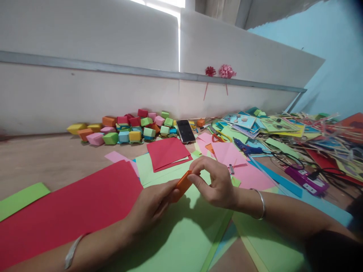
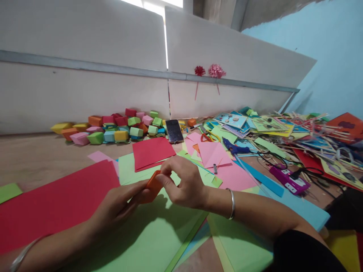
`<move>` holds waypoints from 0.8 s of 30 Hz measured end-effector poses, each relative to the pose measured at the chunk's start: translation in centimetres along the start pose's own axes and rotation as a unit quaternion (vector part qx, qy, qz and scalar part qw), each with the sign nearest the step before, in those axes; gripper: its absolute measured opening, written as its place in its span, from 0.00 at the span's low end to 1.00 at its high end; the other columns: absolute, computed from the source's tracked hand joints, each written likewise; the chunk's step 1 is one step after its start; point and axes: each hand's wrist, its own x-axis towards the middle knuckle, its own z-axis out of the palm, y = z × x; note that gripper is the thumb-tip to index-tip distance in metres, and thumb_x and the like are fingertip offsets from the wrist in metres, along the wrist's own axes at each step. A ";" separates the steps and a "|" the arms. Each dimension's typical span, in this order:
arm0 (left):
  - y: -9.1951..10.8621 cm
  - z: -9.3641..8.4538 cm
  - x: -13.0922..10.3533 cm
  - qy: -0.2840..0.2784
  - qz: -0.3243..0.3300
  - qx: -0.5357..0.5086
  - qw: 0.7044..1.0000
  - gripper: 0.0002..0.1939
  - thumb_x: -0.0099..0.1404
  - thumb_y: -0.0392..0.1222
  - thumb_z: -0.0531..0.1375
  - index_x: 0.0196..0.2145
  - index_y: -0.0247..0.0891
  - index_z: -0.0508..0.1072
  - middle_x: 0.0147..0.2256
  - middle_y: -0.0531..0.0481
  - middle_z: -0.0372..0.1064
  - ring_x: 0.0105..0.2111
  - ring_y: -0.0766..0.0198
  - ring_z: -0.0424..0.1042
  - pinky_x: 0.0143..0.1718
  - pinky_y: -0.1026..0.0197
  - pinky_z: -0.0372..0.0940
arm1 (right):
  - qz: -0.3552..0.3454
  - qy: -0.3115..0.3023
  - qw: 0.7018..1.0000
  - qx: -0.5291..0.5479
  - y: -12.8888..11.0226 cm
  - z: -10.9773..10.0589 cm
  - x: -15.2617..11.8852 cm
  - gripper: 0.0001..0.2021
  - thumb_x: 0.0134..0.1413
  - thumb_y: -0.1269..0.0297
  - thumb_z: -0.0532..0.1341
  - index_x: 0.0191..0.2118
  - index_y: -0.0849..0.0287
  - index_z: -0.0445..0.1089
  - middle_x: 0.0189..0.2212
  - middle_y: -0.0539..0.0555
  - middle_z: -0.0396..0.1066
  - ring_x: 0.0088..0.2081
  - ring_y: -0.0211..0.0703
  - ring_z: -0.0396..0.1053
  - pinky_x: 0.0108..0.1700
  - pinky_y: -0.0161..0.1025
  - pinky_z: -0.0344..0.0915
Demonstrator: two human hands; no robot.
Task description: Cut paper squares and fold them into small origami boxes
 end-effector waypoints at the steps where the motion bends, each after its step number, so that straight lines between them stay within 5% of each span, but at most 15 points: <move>1: 0.1 -0.1 0.1 0.001 0.001 0.003 1.000 0.14 0.68 0.41 0.51 0.44 0.39 0.76 0.26 0.52 0.76 0.23 0.66 0.72 0.25 0.70 0.62 | 0.009 0.003 1.000 0.010 0.0 0.1 0.0 0.06 0.56 0.71 0.59 0.29 0.57 0.63 0.27 0.52 0.70 0.31 0.40 0.70 0.35 0.39 0.69; 5: 0.7 -0.2 0.1 -0.018 -0.002 0.003 1.000 0.18 0.70 0.45 0.49 0.33 0.37 0.76 0.20 0.54 0.68 0.19 0.69 0.62 0.20 0.69 0.56 | 0.083 -0.004 0.995 0.063 0.3 0.3 0.1 0.08 0.52 0.73 0.60 0.39 0.58 0.65 0.27 0.48 0.69 0.28 0.36 0.68 0.33 0.36 0.69; 10: 1.7 -0.2 0.0 -0.046 -0.055 -0.057 0.996 0.17 0.70 0.47 0.51 0.34 0.36 0.76 0.24 0.51 0.71 0.23 0.65 0.67 0.24 0.67 0.60 | 0.115 -0.064 0.986 0.106 0.7 0.3 0.1 0.13 0.49 0.75 0.57 0.41 0.60 0.70 0.26 0.48 0.69 0.28 0.34 0.67 0.33 0.34 0.68; 18: 1.7 -0.5 0.1 0.012 -0.031 -0.050 0.998 0.18 0.68 0.45 0.55 0.25 0.35 0.74 0.21 0.51 0.66 0.21 0.68 0.66 0.22 0.68 0.59 | 0.107 -0.100 0.983 0.112 0.2 0.0 0.3 0.14 0.53 0.74 0.59 0.46 0.59 0.70 0.28 0.48 0.70 0.31 0.35 0.68 0.38 0.36 0.69; 24: 2.3 -0.4 0.0 0.002 0.020 -0.016 1.000 0.17 0.69 0.42 0.55 0.26 0.35 0.77 0.20 0.50 0.67 0.19 0.69 0.65 0.20 0.69 0.57 | 0.142 -0.201 0.965 0.090 -0.2 -0.2 0.5 0.04 0.51 0.72 0.67 0.28 0.61 0.72 0.24 0.47 0.71 0.26 0.33 0.66 0.30 0.31 0.64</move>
